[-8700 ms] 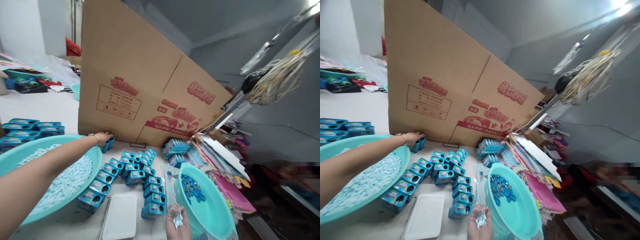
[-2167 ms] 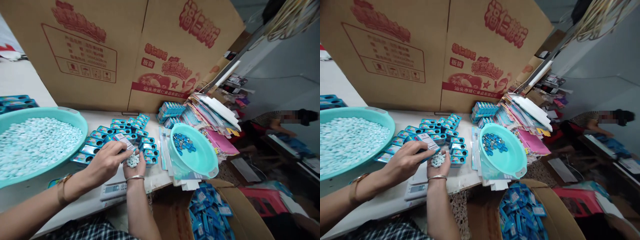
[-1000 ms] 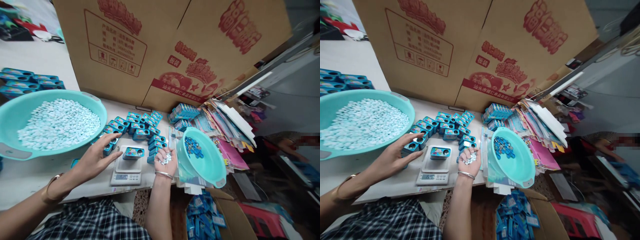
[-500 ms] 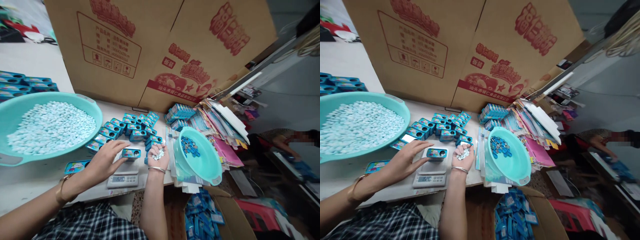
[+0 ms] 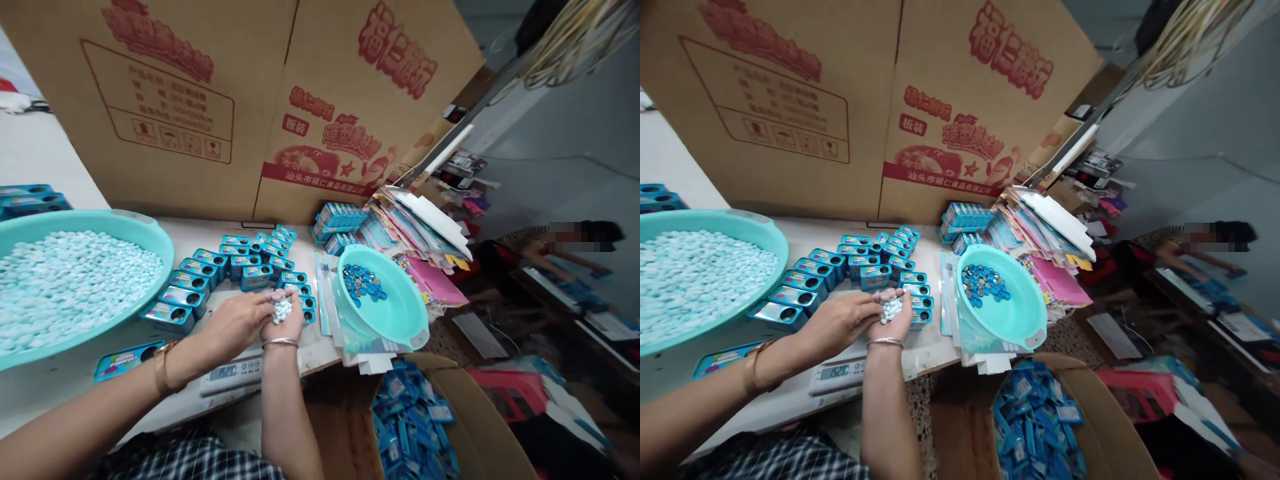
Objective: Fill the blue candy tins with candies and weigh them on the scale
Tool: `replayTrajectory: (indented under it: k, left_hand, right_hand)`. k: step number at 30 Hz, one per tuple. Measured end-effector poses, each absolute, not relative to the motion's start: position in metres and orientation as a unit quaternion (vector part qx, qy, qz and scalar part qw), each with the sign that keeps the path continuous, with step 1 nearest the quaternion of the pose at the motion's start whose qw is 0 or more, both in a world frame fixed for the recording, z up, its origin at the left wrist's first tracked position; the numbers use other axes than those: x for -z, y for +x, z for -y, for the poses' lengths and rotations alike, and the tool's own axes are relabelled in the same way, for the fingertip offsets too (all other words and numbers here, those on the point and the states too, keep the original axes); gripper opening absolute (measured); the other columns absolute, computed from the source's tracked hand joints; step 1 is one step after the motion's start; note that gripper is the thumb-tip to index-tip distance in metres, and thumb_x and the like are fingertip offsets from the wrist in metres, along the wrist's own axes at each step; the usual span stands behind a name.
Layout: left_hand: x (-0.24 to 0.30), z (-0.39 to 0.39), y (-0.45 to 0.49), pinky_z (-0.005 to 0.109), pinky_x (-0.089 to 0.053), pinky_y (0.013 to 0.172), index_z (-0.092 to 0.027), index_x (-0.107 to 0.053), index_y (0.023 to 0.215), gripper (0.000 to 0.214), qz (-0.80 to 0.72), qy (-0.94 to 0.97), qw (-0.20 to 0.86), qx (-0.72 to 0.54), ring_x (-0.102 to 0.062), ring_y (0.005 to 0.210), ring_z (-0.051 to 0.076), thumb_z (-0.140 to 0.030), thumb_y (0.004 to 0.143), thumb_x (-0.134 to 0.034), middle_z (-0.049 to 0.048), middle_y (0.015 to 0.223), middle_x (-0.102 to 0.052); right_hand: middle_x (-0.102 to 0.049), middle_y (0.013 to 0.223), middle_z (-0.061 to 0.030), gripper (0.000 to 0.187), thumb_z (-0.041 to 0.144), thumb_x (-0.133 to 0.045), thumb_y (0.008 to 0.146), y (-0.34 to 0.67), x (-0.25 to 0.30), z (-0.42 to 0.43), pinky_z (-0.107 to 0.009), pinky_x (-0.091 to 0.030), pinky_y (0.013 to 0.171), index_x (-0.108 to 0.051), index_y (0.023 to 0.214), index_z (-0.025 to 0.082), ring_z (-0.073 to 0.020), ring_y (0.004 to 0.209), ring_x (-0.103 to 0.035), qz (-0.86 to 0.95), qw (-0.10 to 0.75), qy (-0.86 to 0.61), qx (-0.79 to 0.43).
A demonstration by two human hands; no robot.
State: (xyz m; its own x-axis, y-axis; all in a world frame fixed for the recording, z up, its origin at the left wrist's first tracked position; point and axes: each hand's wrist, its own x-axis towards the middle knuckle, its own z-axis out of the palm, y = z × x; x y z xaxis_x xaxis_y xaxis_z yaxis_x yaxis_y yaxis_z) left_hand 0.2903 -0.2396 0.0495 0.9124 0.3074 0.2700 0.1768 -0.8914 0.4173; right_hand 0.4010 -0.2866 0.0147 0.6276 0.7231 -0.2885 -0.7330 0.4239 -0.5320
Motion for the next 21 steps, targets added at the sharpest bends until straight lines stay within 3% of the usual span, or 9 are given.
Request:
replayTrajectory:
  k: [4, 8, 14, 19, 21]
  left_hand:
    - [-0.051, 0.24, 0.29, 0.029, -0.051, 0.078, -0.022, -0.07, 0.094, 0.024, -0.083, 0.943, 0.247, -0.207, -0.063, 0.089, 0.018, -0.024, 0.095, -0.047, 0.0064, 0.095, -0.068]
    - [-0.05, 0.231, 0.284, 0.028, -0.048, 0.077, -0.02, -0.068, 0.093, 0.024, -0.159, 0.898, 0.309, -0.27, -0.061, 0.086, 0.017, -0.034, 0.096, -0.049, 0.0047, 0.093, -0.066]
    - [-0.033, 0.216, 0.275, 0.038, -0.043, 0.084, -0.023, -0.072, 0.089, 0.022, -0.19, 0.94, 0.182, -0.218, -0.058, 0.093, 0.023, -0.034, 0.092, -0.054, 0.006, 0.095, -0.069]
    - [-0.024, 0.221, 0.271, 0.051, -0.035, 0.1, -0.022, -0.063, 0.116, 0.036, -0.198, 0.957, 0.126, -0.168, -0.055, 0.11, 0.031, -0.038, 0.084, -0.063, 0.0112, 0.116, -0.065]
    - [-0.022, 0.219, 0.273, 0.058, -0.026, 0.106, -0.021, -0.061, 0.115, 0.04, -0.188, 0.968, 0.097, -0.136, -0.055, 0.109, 0.033, -0.029, 0.076, -0.069, 0.0116, 0.109, -0.066]
  right_hand:
    - [-0.044, 0.053, 0.0069, 0.031, 0.033, -0.046, 0.092, 0.403, -0.019, 0.29, -0.024, -0.05, 0.058, -0.046, 0.063, 0.022, -0.0088, 0.049, -0.047, -0.133, 0.844, -0.239, -0.461]
    - [-0.048, 0.056, 0.0053, 0.028, 0.025, -0.043, 0.093, 0.412, -0.027, 0.303, -0.02, -0.048, 0.054, -0.052, 0.067, 0.02, -0.0083, 0.051, -0.049, -0.18, 0.835, -0.165, -0.492]
    - [-0.048, 0.059, 0.006, 0.019, 0.02, -0.054, 0.086, 0.438, -0.025, 0.326, -0.016, -0.044, 0.049, -0.051, 0.067, 0.019, -0.0069, 0.053, -0.046, -0.073, 0.868, -0.159, -0.465]
    - [-0.046, 0.061, 0.0062, 0.017, 0.018, -0.058, 0.082, 0.449, -0.014, 0.334, -0.016, -0.044, 0.05, -0.051, 0.068, 0.019, -0.0071, 0.056, -0.047, -0.007, 0.873, -0.192, -0.447]
    - [-0.047, 0.062, 0.006, 0.015, 0.017, -0.059, 0.081, 0.45, -0.011, 0.335, -0.017, -0.044, 0.048, -0.051, 0.068, 0.02, -0.0075, 0.056, -0.047, -0.005, 0.877, -0.196, -0.439]
